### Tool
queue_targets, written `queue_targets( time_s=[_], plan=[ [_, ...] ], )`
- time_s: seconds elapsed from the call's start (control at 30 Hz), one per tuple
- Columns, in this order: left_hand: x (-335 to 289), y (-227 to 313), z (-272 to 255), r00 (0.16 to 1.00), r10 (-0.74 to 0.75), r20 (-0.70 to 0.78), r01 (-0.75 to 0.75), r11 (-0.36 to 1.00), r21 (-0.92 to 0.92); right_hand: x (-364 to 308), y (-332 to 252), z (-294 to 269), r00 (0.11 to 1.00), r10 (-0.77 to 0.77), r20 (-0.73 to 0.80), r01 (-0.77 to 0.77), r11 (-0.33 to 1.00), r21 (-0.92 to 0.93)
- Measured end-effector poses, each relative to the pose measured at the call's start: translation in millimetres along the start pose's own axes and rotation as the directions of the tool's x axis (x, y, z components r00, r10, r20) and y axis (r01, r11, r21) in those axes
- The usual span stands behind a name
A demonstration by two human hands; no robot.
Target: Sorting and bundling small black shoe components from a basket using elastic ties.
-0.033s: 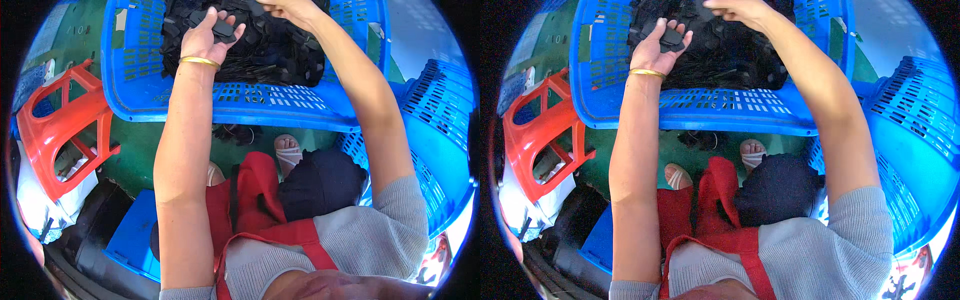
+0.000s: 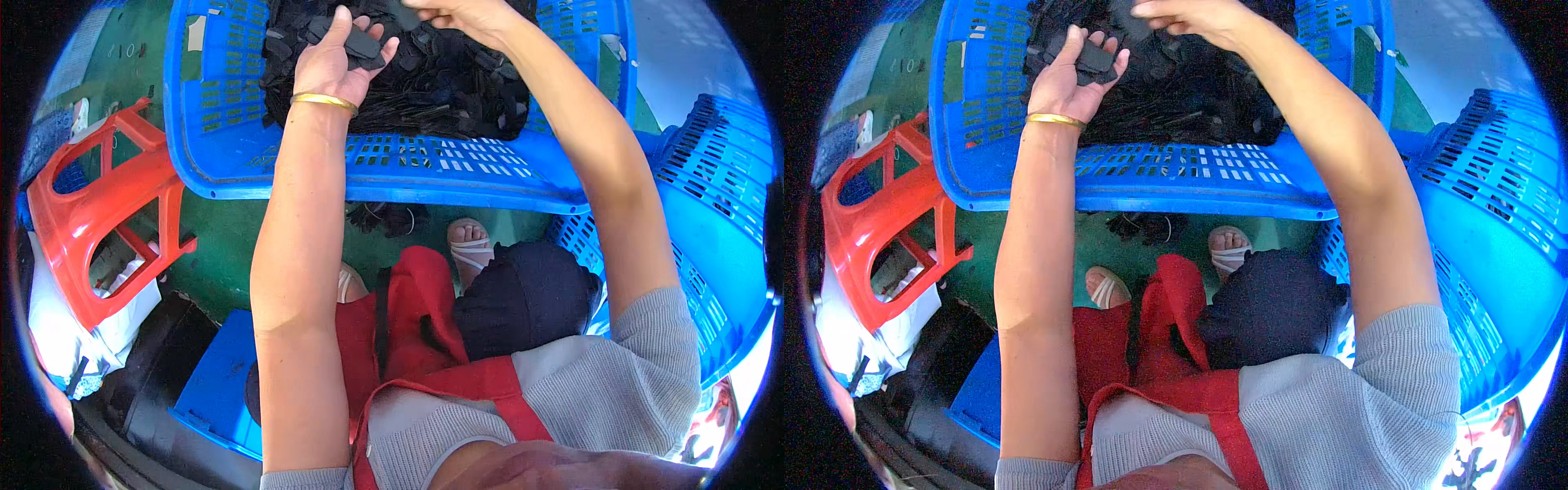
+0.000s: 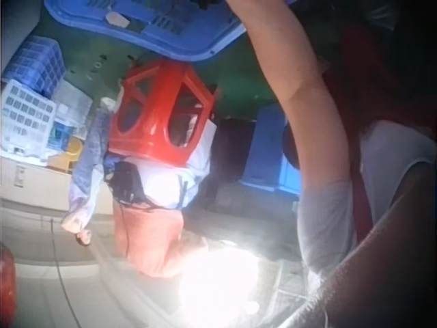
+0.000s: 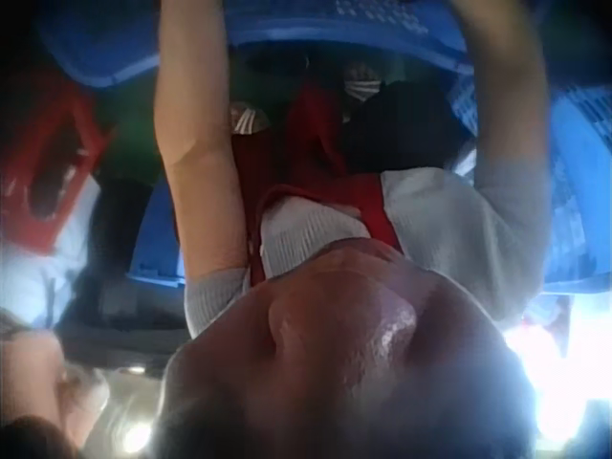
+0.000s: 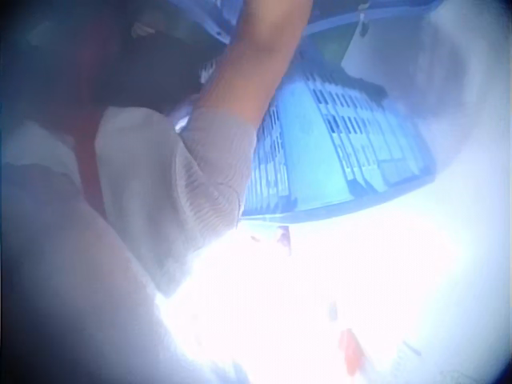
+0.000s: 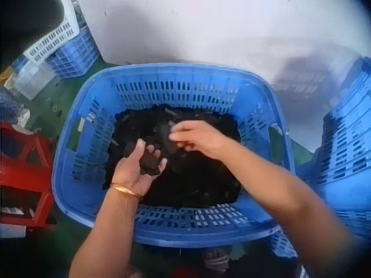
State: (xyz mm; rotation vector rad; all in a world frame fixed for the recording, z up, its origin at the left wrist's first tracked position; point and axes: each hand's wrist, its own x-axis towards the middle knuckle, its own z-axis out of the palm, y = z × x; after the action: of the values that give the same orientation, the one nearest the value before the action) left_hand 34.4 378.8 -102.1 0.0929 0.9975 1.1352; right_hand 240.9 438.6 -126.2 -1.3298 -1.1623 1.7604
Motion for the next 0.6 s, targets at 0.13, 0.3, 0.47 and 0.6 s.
queue_targets(
  time_s=[0.13, 0.3, 0.47, 0.6],
  plan=[
    [9, 3, -12, 0.989, -0.006, 0.151, -0.017, 0.989, 0.146, -18, -37, 47, 0.943, -0.094, 0.318, 0.198, 0.93, -0.311],
    [19, 2, -12, 0.995, -0.016, 0.097, 0.018, 1.0, -0.025, 11, 14, -33, 0.964, -0.218, 0.154, 0.225, 0.353, -0.908],
    [18, 4, -19, 0.989, -0.04, 0.144, 0.043, 0.999, -0.016, -6, 61, -44, 0.945, -0.223, 0.238, 0.267, 0.109, -0.957],
    [18, 3, -16, 0.991, -0.071, 0.112, 0.067, 0.997, 0.038, 6, 64, -80, 0.983, -0.052, 0.177, 0.184, 0.316, -0.931]
  ],
)
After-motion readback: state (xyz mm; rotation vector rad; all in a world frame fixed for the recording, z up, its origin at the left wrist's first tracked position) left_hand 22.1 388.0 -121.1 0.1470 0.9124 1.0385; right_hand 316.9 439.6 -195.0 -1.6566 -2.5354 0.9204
